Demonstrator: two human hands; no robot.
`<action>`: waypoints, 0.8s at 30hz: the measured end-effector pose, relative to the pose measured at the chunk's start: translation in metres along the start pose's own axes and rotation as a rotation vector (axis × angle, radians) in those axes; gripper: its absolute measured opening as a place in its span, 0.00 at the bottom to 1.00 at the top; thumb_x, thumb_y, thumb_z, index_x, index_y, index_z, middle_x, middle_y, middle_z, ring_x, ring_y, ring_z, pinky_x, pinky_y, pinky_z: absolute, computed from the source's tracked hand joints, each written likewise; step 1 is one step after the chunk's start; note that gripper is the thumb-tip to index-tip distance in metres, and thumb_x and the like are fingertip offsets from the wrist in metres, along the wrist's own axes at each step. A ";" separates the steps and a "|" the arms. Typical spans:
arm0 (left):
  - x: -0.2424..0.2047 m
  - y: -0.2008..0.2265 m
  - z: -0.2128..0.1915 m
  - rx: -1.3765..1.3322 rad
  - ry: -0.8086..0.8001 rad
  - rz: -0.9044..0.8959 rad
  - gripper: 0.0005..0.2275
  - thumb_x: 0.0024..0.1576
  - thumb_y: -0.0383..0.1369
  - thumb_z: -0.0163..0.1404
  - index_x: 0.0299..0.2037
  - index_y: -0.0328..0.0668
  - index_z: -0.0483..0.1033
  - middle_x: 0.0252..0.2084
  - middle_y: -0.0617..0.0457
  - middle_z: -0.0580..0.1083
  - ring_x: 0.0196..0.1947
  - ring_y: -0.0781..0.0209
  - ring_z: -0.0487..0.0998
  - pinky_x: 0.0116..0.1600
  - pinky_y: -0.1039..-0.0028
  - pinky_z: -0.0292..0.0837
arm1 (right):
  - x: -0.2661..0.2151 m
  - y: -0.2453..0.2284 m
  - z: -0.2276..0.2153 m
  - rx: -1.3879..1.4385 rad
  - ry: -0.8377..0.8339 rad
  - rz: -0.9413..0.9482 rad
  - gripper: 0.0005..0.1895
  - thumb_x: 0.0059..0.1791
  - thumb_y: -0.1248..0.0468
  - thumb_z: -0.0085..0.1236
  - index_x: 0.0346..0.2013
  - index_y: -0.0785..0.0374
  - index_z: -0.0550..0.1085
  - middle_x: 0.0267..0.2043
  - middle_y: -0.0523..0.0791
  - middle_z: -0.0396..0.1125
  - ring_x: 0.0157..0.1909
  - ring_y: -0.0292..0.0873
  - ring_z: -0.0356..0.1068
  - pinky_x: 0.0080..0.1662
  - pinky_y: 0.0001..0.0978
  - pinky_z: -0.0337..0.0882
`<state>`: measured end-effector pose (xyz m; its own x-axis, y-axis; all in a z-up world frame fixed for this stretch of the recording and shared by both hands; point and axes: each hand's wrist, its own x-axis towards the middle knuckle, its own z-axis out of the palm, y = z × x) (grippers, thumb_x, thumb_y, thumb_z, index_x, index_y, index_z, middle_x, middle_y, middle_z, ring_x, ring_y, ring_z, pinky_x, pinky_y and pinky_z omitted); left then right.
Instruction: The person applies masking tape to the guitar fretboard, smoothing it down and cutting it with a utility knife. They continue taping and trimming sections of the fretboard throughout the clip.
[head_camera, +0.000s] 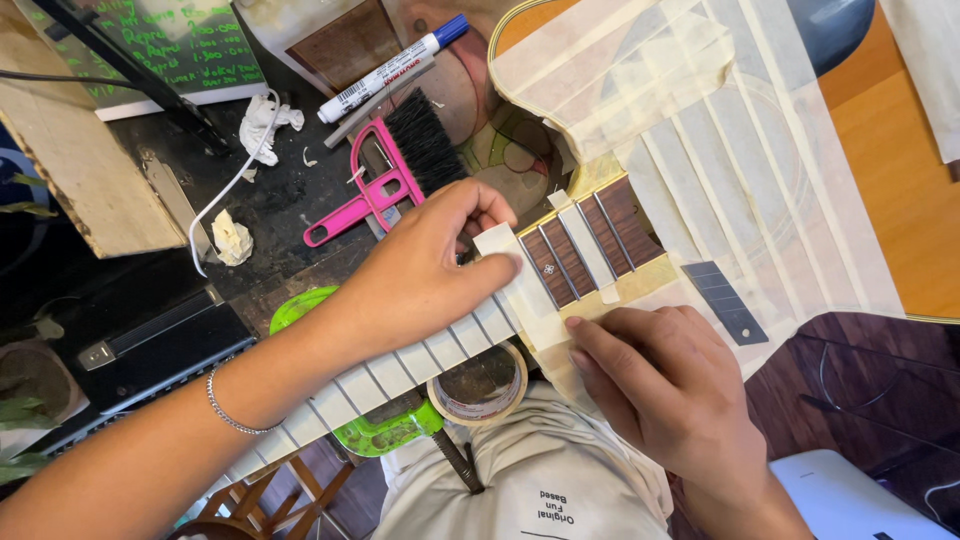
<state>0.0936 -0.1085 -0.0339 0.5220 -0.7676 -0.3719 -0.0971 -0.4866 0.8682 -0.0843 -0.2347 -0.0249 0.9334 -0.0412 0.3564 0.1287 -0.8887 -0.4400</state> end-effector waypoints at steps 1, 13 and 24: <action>-0.001 0.000 0.000 0.037 -0.021 0.004 0.11 0.42 0.32 0.47 0.36 0.46 0.67 0.34 0.61 0.69 0.35 0.70 0.67 0.42 0.78 0.63 | 0.000 -0.001 0.000 0.011 0.014 0.023 0.08 0.47 0.65 0.50 0.38 0.66 0.72 0.35 0.48 0.64 0.31 0.44 0.63 0.34 0.34 0.63; -0.009 0.025 0.013 0.375 -0.072 -0.246 0.27 0.37 0.45 0.54 0.48 0.54 0.60 0.48 0.54 0.65 0.47 0.53 0.70 0.48 0.64 0.62 | -0.004 0.001 -0.003 0.072 0.044 0.032 0.08 0.48 0.66 0.47 0.38 0.65 0.72 0.32 0.46 0.64 0.30 0.41 0.63 0.33 0.32 0.61; -0.013 0.014 0.014 0.288 -0.011 -0.081 0.23 0.41 0.41 0.50 0.48 0.48 0.60 0.48 0.53 0.66 0.50 0.56 0.68 0.50 0.69 0.60 | -0.004 0.002 -0.006 0.108 0.055 0.040 0.07 0.47 0.67 0.48 0.38 0.65 0.72 0.33 0.46 0.65 0.31 0.42 0.64 0.36 0.33 0.64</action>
<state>0.0739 -0.1114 -0.0210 0.5286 -0.7255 -0.4407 -0.2932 -0.6433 0.7073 -0.0897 -0.2393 -0.0229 0.9191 -0.1034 0.3802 0.1297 -0.8317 -0.5398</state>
